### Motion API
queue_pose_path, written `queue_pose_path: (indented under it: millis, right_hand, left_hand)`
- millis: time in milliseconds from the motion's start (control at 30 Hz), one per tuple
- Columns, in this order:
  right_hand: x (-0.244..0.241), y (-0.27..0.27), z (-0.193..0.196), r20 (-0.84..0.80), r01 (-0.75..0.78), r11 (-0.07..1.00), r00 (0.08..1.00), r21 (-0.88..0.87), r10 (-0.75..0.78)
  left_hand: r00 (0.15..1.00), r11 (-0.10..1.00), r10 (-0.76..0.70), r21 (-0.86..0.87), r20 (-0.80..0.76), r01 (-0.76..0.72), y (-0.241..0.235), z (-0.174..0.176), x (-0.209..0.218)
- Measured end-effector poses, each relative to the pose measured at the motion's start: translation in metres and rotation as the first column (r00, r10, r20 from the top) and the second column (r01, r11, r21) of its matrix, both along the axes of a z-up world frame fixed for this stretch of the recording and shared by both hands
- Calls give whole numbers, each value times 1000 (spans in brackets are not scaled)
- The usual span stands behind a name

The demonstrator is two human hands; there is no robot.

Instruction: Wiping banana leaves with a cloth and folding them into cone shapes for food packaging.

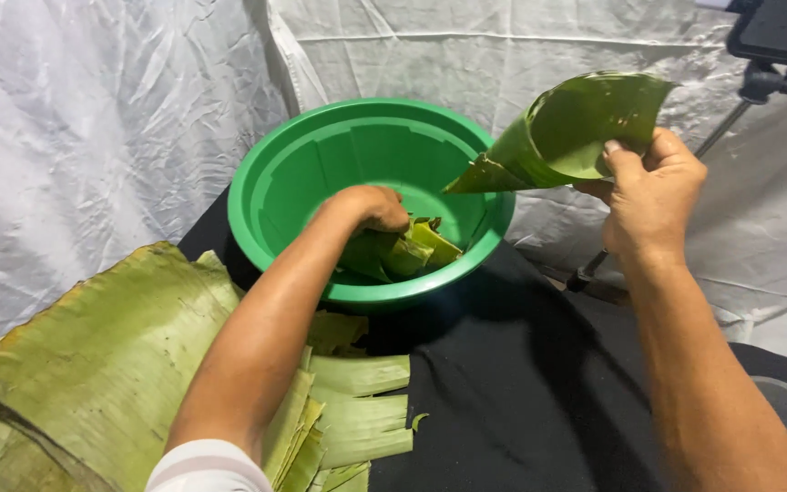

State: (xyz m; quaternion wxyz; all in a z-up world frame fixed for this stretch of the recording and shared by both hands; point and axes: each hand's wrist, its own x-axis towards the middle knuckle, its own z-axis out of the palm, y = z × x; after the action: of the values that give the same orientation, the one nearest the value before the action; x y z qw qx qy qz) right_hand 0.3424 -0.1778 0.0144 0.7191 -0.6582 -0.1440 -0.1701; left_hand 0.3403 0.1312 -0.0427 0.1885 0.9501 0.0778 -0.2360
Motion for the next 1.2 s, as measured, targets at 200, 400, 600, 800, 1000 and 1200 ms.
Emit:
queue_pose_path:
  millis: [200,400,600,800,1000,1200]
  right_hand:
    - [20,21,1,-57,-28,994,998,-102,22]
    - [2,68,-1,69,118,955,992,-273,-103]
    - [51,87,-17,-111,123,985,984,-117,-136]
    - [95,90,-34,-238,128,990,961,-65,-140]
    - [119,123,-58,-304,72,996,949,-51,-84]
    - [138,145,-71,-334,60,997,940,-53,-74]
  left_hand:
    - [964,970,172,-204,202,-130,39,29,-30]
    - [790,574,604,-746,105,-339,67,79,-91]
    - [659,298,751,-908,32,-296,115,41,-72]
    - [678,175,734,-961,-18,-215,123,66,-91]
    - [572,-9,817,-993,-73,-114,140,0,-27]
    - [573,-81,805,-986,-151,-146,118,1,-14]
